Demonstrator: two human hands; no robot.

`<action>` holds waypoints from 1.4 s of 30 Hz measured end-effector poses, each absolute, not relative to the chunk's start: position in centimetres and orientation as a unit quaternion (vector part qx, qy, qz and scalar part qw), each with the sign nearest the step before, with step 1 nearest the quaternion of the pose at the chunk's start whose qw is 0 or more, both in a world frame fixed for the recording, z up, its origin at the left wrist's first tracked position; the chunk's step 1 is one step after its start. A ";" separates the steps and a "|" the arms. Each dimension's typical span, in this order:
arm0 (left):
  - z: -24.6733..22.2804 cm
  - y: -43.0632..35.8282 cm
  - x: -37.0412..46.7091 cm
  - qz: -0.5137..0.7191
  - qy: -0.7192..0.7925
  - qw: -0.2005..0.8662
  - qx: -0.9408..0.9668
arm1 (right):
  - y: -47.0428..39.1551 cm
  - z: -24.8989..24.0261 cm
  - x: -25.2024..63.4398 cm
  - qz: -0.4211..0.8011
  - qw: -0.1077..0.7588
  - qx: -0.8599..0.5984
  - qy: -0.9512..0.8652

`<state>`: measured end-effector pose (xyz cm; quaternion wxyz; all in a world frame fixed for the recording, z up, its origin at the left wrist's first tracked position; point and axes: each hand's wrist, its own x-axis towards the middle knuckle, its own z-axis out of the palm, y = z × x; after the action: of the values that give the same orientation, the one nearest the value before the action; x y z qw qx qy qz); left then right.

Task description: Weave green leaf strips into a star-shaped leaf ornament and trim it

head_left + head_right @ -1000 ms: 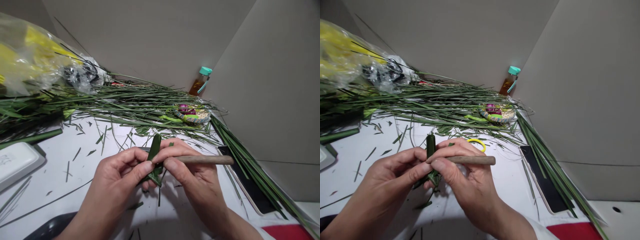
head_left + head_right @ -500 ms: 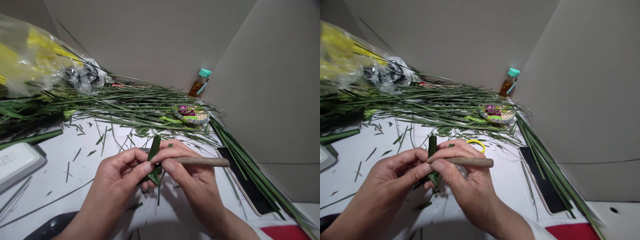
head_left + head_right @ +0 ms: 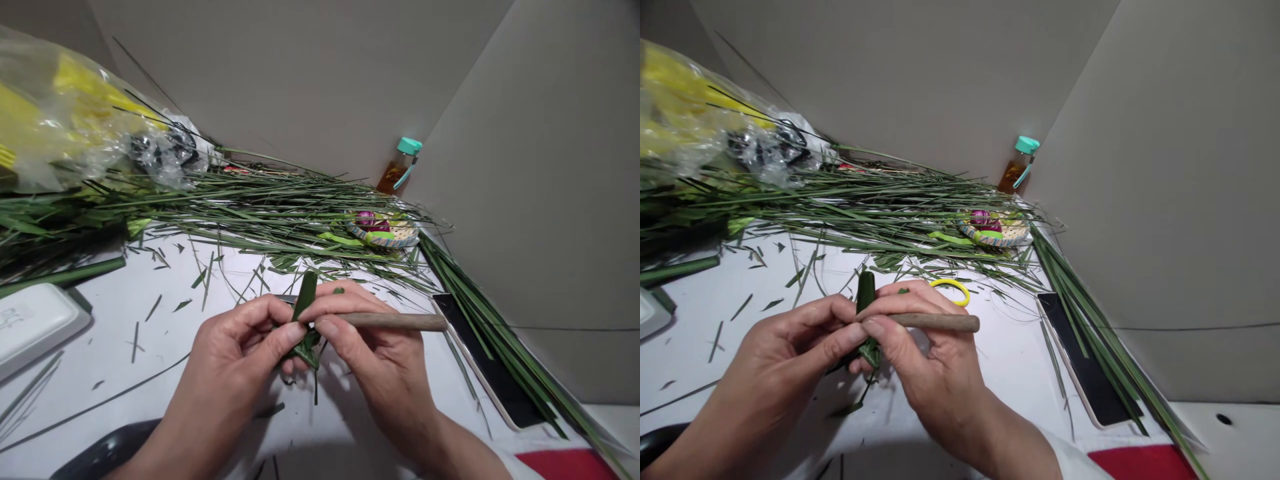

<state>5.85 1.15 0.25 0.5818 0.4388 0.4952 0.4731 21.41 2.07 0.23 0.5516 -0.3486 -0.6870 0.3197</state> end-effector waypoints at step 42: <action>-0.3 1.8 6.2 0.510 0.553 0.537 0.383 | 2.1 -3.7 19.6 0.047 0.486 -0.291 -0.823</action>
<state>6.19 1.76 -0.31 0.5365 0.3827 0.5531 0.5097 19.56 2.13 -3.72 0.4857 -0.2907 -0.8230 0.0473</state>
